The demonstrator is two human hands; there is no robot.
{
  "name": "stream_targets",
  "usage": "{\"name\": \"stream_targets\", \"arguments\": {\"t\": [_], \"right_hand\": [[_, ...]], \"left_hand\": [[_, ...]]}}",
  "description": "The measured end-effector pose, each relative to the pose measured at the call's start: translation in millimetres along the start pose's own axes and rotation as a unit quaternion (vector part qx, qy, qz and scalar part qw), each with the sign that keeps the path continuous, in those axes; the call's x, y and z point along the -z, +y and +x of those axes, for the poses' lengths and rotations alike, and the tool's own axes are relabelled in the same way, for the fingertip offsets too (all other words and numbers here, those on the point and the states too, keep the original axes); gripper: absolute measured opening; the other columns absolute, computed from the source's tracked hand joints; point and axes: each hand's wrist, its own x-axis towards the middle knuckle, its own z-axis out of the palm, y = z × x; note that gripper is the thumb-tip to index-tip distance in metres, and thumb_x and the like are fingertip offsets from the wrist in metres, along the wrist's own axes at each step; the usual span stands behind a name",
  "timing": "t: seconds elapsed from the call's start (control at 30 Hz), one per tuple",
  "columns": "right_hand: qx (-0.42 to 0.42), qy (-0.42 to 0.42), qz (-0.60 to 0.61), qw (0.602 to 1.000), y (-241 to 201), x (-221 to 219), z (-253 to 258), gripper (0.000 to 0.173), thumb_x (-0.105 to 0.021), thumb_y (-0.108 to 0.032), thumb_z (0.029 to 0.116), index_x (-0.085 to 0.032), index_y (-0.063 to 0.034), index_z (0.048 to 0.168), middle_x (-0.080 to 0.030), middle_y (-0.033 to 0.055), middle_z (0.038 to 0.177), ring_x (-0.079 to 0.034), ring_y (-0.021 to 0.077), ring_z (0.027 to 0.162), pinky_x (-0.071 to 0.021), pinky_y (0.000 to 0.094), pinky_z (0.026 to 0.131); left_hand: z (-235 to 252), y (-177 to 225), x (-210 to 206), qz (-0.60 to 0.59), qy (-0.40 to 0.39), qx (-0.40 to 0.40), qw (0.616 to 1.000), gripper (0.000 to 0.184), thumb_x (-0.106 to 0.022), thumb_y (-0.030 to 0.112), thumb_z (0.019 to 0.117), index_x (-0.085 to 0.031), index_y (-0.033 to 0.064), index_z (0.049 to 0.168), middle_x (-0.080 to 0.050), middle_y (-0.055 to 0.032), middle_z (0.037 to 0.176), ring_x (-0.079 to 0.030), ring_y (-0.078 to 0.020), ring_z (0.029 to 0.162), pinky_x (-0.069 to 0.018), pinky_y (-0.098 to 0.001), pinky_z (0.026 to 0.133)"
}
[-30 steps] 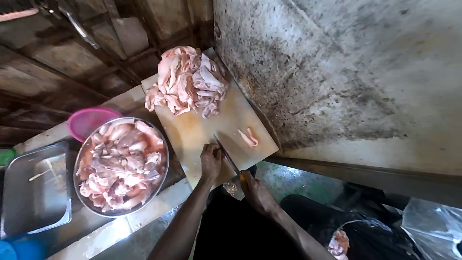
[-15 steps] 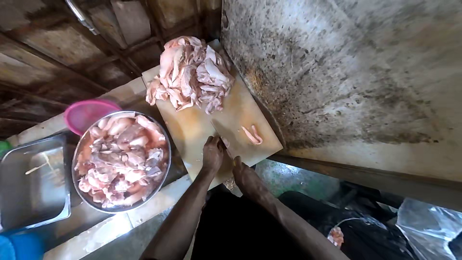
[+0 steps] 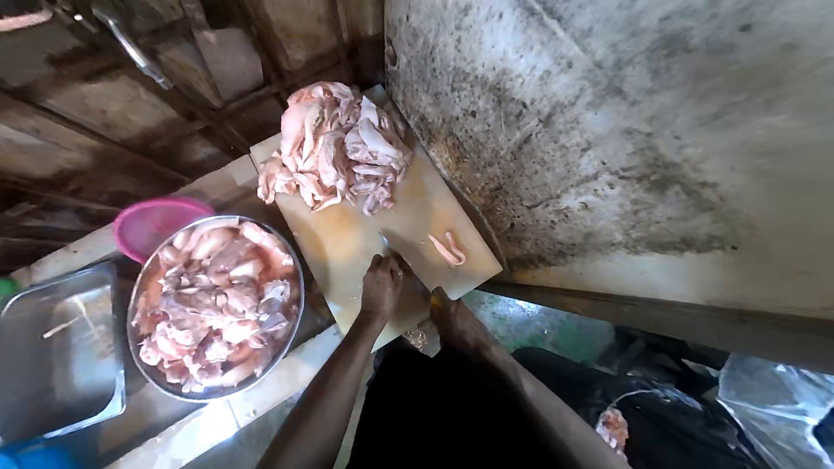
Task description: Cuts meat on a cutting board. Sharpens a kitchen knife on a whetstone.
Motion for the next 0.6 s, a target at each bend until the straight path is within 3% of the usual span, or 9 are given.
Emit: {"name": "stream_targets", "arguments": {"t": [0.1, 0.23, 0.33, 0.43, 0.6], "right_hand": [[0.028, 0.048, 0.077, 0.995, 38.6, -2.2, 6.0, 0.035, -0.047, -0.033, 0.1077, -0.056, -0.0099, 0.131, -0.067, 0.0145, 0.089, -0.069, 0.0299, 0.081, -0.0569, 0.0507, 0.076], [0.023, 0.1, 0.101, 0.99, 72.6, 5.8, -11.8, 0.037, -0.048, -0.033, 0.1065, -0.057, -0.0092, 0.133, -0.067, 0.0131, 0.087, -0.068, 0.0272, 0.074, -0.0579, 0.0487, 0.071], [0.064, 0.138, 0.078, 0.985, 63.8, 5.8, -27.5, 0.037, -0.05, -0.034, 0.1058, -0.059, -0.0094, 0.131, -0.068, 0.0116, 0.084, -0.068, 0.0265, 0.074, -0.0577, 0.0481, 0.072], [0.086, 0.214, 0.087, 0.969, 42.7, -3.2, -34.4, 0.034, -0.052, -0.031, 0.1047, -0.061, -0.0092, 0.129, -0.068, 0.0089, 0.08, -0.068, 0.023, 0.07, -0.0583, 0.0437, 0.068], [0.018, 0.202, 0.046, 0.978, 28.2, -12.5, -32.2, 0.039, -0.048, -0.031, 0.1068, -0.057, -0.0107, 0.139, -0.072, 0.0131, 0.091, -0.072, 0.0296, 0.082, -0.0593, 0.0488, 0.078]], "left_hand": [[-7.0, -11.1, 1.3, -0.008, 0.0, 0.0, 1.0, 0.013, -0.071, 0.013, 0.0956, -0.07, 0.0024, 0.104, -0.066, -0.0148, 0.105, -0.069, -0.0265, 0.09, -0.0611, -0.044, 0.083], [-19.5, -25.6, -2.5, -0.053, 0.041, 0.023, 0.997, 0.012, -0.073, 0.012, 0.0943, -0.073, 0.0065, 0.105, -0.067, -0.0102, 0.101, -0.068, -0.0199, 0.086, -0.0611, -0.0389, 0.08], [-29.6, -29.6, -0.3, -0.08, 0.066, 0.058, 0.993, 0.013, -0.066, 0.007, 0.096, -0.072, 0.0037, 0.107, -0.071, -0.0105, 0.103, -0.071, -0.0204, 0.089, -0.0608, -0.0412, 0.084], [-37.4, -29.0, 1.2, -0.087, 0.072, 0.087, 0.99, 0.016, -0.066, 0.005, 0.094, -0.07, 0.0009, 0.109, -0.07, -0.0129, 0.105, -0.07, -0.0209, 0.086, -0.0612, -0.0406, 0.081], [-37.8, -29.3, -4.5, -0.106, 0.097, 0.073, 0.987, 0.019, -0.07, 0.01, 0.0941, -0.07, 0.0039, 0.112, -0.068, -0.0126, 0.109, -0.07, -0.0195, 0.086, -0.0619, -0.0379, 0.079]]}}
